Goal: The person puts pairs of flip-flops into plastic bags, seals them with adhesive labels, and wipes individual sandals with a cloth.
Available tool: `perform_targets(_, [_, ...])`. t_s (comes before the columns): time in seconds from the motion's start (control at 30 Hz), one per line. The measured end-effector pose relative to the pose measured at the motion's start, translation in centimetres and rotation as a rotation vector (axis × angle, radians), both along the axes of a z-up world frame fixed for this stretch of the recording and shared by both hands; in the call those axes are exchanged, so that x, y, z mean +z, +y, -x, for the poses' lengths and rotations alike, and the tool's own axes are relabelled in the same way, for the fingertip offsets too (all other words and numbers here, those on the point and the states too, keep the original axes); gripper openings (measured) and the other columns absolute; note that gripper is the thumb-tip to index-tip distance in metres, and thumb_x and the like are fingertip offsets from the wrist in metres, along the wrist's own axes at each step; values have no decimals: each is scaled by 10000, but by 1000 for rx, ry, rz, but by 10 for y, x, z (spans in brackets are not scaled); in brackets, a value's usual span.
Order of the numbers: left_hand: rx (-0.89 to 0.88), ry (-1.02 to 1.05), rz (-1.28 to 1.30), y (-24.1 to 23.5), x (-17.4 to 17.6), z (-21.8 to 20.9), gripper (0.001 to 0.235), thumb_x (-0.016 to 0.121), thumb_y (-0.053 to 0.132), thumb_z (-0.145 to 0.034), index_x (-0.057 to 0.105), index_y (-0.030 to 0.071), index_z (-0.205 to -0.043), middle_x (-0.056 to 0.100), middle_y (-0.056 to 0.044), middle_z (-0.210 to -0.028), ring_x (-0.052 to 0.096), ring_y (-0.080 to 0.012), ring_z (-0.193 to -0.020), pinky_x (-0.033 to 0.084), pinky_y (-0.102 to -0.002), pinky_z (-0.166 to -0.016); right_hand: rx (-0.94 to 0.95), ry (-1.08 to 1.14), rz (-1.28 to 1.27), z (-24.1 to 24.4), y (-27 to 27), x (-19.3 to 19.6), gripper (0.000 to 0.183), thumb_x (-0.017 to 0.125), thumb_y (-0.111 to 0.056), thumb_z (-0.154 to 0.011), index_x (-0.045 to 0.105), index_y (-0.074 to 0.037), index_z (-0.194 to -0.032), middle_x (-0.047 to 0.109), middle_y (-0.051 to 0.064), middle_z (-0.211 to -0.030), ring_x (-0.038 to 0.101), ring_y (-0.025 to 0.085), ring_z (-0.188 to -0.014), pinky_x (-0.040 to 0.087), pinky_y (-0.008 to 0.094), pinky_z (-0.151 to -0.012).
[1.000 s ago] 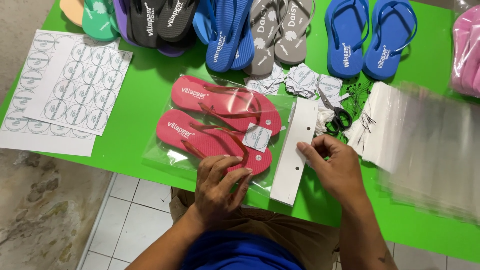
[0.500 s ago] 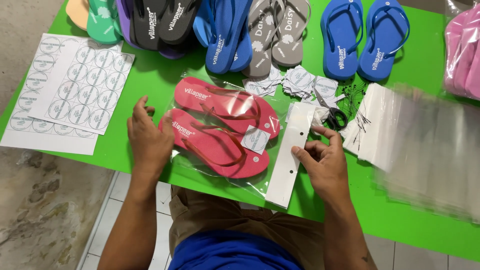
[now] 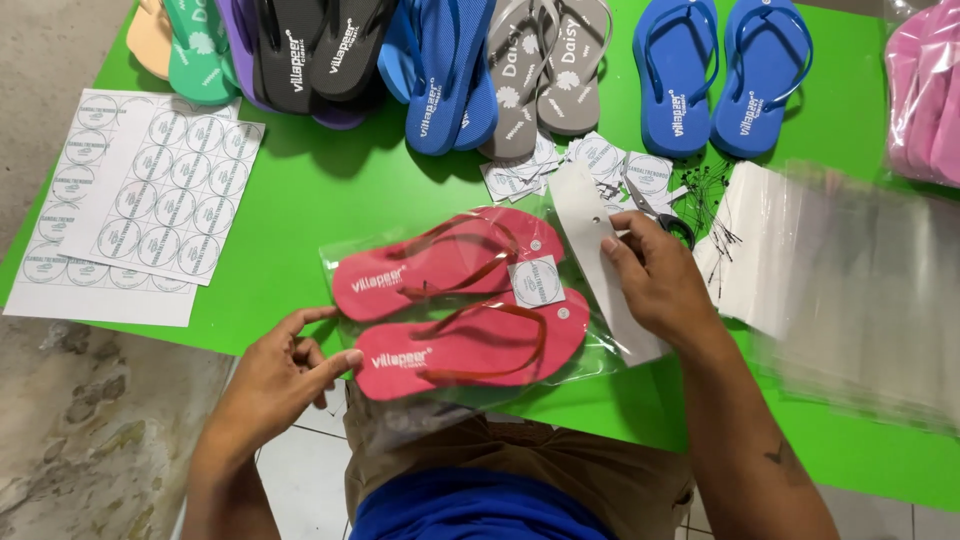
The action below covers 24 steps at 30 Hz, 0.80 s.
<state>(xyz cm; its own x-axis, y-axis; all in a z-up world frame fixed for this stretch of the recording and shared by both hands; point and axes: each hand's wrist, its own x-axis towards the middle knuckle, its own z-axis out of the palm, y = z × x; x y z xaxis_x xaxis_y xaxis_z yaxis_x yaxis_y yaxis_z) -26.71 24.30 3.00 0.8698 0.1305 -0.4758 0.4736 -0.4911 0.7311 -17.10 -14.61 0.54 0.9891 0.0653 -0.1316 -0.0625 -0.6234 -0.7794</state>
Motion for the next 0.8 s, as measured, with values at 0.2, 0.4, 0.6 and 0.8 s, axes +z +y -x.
perform_targets(0.2, [134, -522, -171, 0, -8, -36, 369, 782, 290, -964, 716, 88, -1266, 669, -171, -846, 629, -275, -773, 511, -397, -738, 194, 7, 57, -31, -4, 10, 287, 572, -135, -1048, 697, -235, -1287, 726, 122, -815, 664, 286, -780, 511, 452, -822])
perform_targets(0.4, [-229, -452, 102, -60, -35, -129, 610, 803, 420, -897, 606, 95, -1373, 642, -242, -1214, 658, -389, -1125, 550, -472, -955, 290, -33, -112, -37, -5, 14, 317, 541, -71, -1046, 708, -194, -1286, 661, 115, -736, 552, 210, -698, 494, 396, -735])
perform_targets(0.6, [-398, -222, 515, -131, -40, -180, 574, 800, 340, -879, 619, -55, -1253, 738, -138, -931, 668, -148, -756, 535, -245, -632, 322, -22, -241, -42, -21, 13, 309, 541, -66, -1050, 713, -151, -1292, 635, 59, -707, 511, 122, -677, 479, 311, -674])
perform_targets(0.8, [-261, -239, 671, -152, -58, -209, 189, 736, 247, -923, 674, 81, -857, 813, -122, -847, 521, -16, -499, 377, -184, -479, 21, 228, -329, -42, -45, 26, 459, 537, -348, -975, 722, -41, -1262, 755, 97, -1245, 691, 190, -1121, 522, 311, -938])
